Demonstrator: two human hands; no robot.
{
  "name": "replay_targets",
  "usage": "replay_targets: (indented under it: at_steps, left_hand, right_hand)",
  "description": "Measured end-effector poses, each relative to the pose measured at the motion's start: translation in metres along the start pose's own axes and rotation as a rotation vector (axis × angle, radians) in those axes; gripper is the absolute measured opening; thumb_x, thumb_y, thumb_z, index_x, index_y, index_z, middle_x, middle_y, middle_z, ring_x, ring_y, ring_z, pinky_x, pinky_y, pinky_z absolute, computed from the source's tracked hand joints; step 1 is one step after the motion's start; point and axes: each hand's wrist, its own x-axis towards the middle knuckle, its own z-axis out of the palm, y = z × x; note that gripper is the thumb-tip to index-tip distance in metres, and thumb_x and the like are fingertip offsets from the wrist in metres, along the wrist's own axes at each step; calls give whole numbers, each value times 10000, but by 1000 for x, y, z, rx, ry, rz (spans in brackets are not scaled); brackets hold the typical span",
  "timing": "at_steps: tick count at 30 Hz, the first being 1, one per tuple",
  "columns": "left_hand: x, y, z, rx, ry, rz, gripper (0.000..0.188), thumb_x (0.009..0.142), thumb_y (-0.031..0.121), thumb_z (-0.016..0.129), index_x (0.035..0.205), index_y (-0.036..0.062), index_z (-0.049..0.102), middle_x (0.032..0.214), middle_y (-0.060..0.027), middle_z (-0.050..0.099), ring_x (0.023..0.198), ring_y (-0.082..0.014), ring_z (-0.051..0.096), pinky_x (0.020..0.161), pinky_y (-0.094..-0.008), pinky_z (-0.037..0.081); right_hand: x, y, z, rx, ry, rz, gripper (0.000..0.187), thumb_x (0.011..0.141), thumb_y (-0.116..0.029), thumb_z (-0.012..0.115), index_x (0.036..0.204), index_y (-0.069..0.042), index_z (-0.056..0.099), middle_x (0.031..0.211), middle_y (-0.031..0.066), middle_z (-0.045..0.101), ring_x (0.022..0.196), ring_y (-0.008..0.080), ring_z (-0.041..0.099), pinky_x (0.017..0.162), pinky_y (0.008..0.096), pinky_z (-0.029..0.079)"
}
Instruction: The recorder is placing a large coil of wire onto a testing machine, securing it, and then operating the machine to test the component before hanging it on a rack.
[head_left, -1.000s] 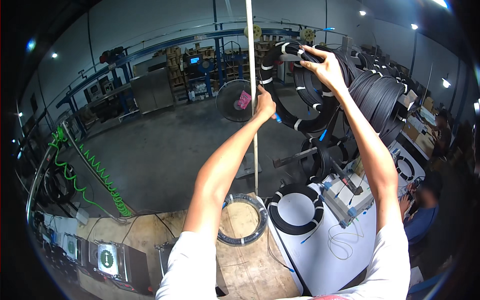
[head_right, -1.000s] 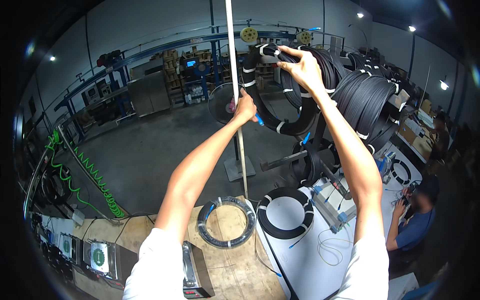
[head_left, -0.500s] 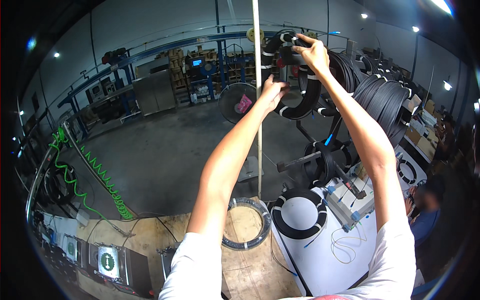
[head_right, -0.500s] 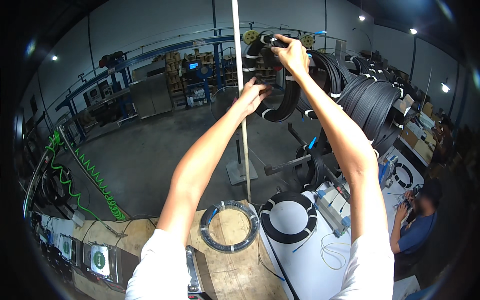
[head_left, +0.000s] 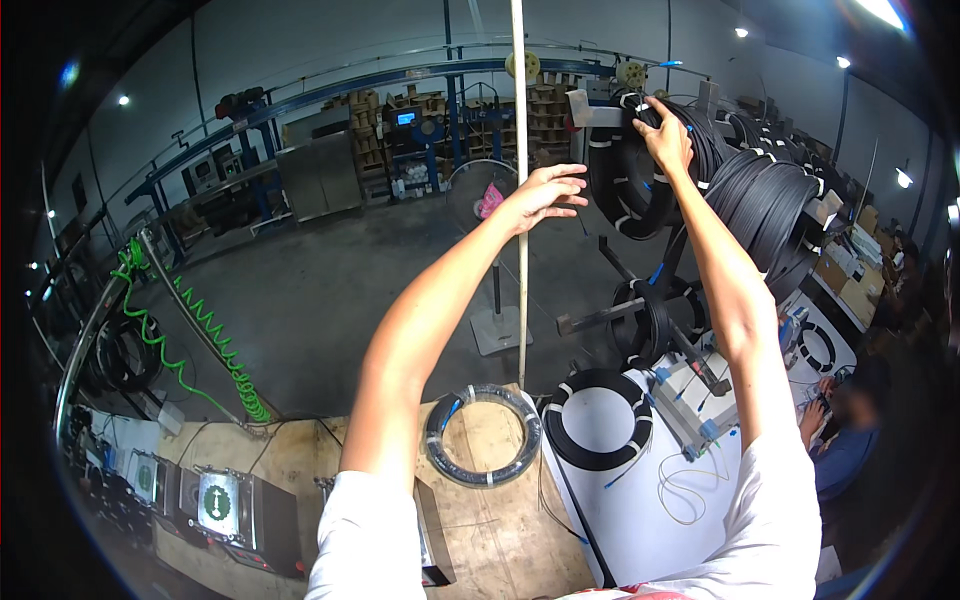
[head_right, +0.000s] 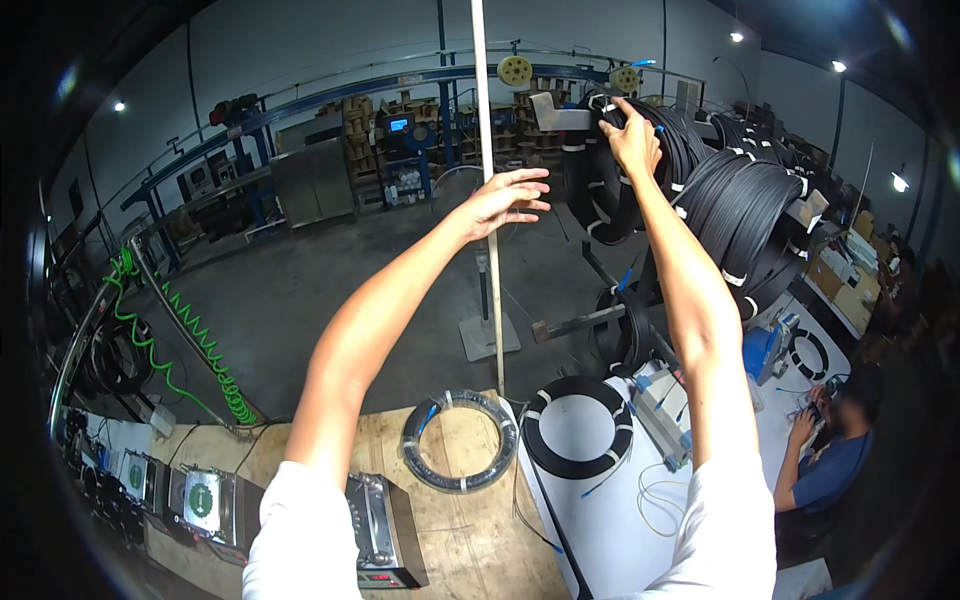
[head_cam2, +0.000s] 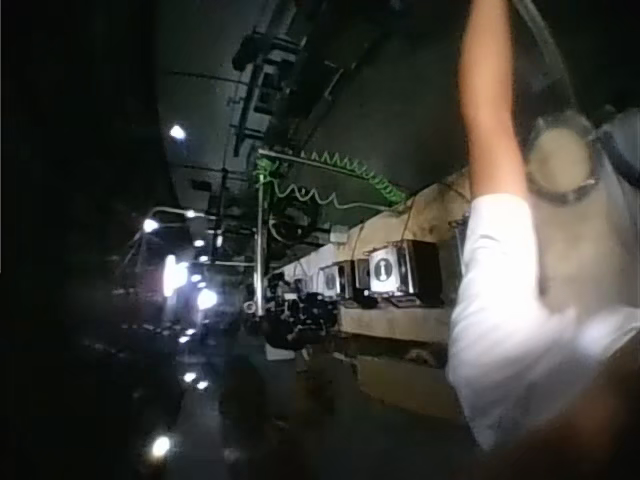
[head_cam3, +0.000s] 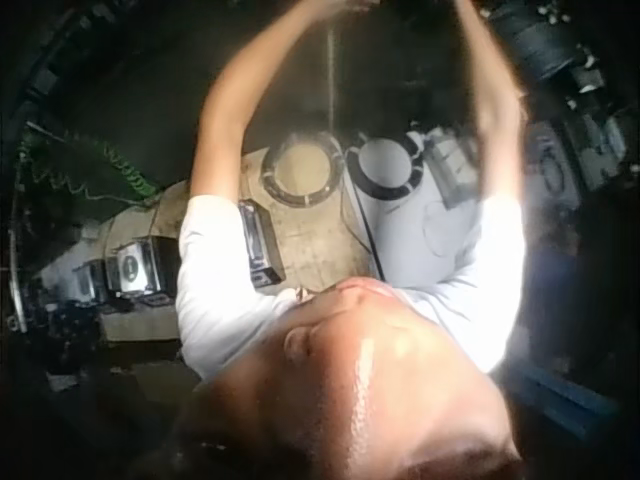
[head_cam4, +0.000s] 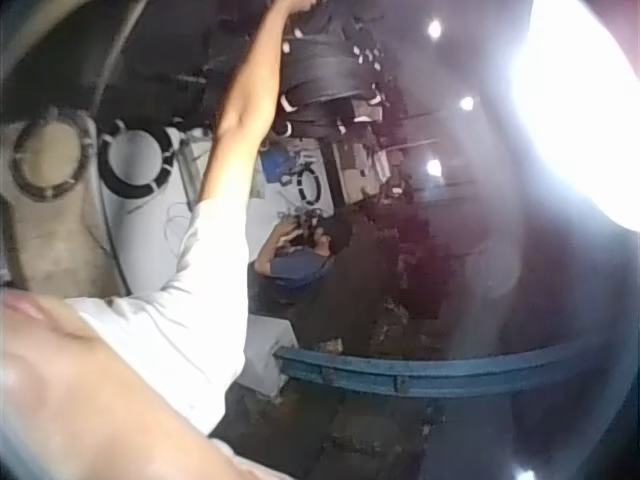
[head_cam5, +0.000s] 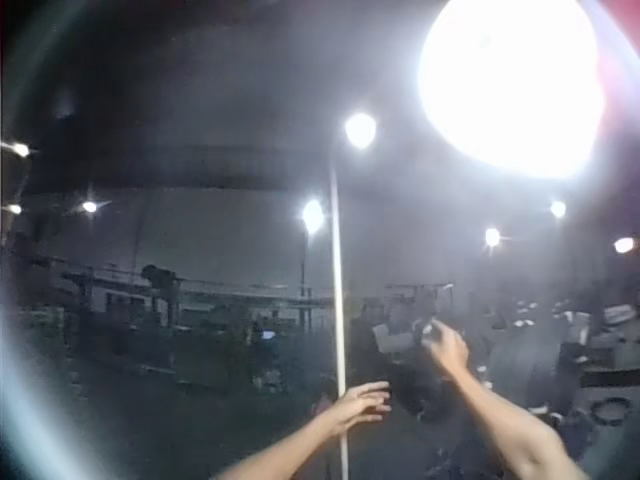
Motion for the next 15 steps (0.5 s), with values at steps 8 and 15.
replay_targets:
  at_steps: [8, 15]
  left_hand:
    - [-27, 7, 16, 165, -47, -68, 462, 959, 104, 582, 1414, 130, 508, 1231, -66, 628, 1014, -157, 678, 835, -290, 569]
    - [-47, 21, 15, 282, -107, -139, 467, 948, 149, 624, 1403, 145, 521, 1221, -67, 632, 1014, -144, 667, 840, -283, 556]
  right_hand:
    - [14, 23, 13, 214, 23, 221, 613, 812, -360, 767, 1381, -381, 540, 1267, 151, 653, 1181, 361, 616, 972, 484, 476]
    - [6, 37, 8, 118, 111, 102, 470, 866, -298, 720, 1321, -351, 613, 1161, 167, 683, 1076, 386, 650, 904, 474, 499]
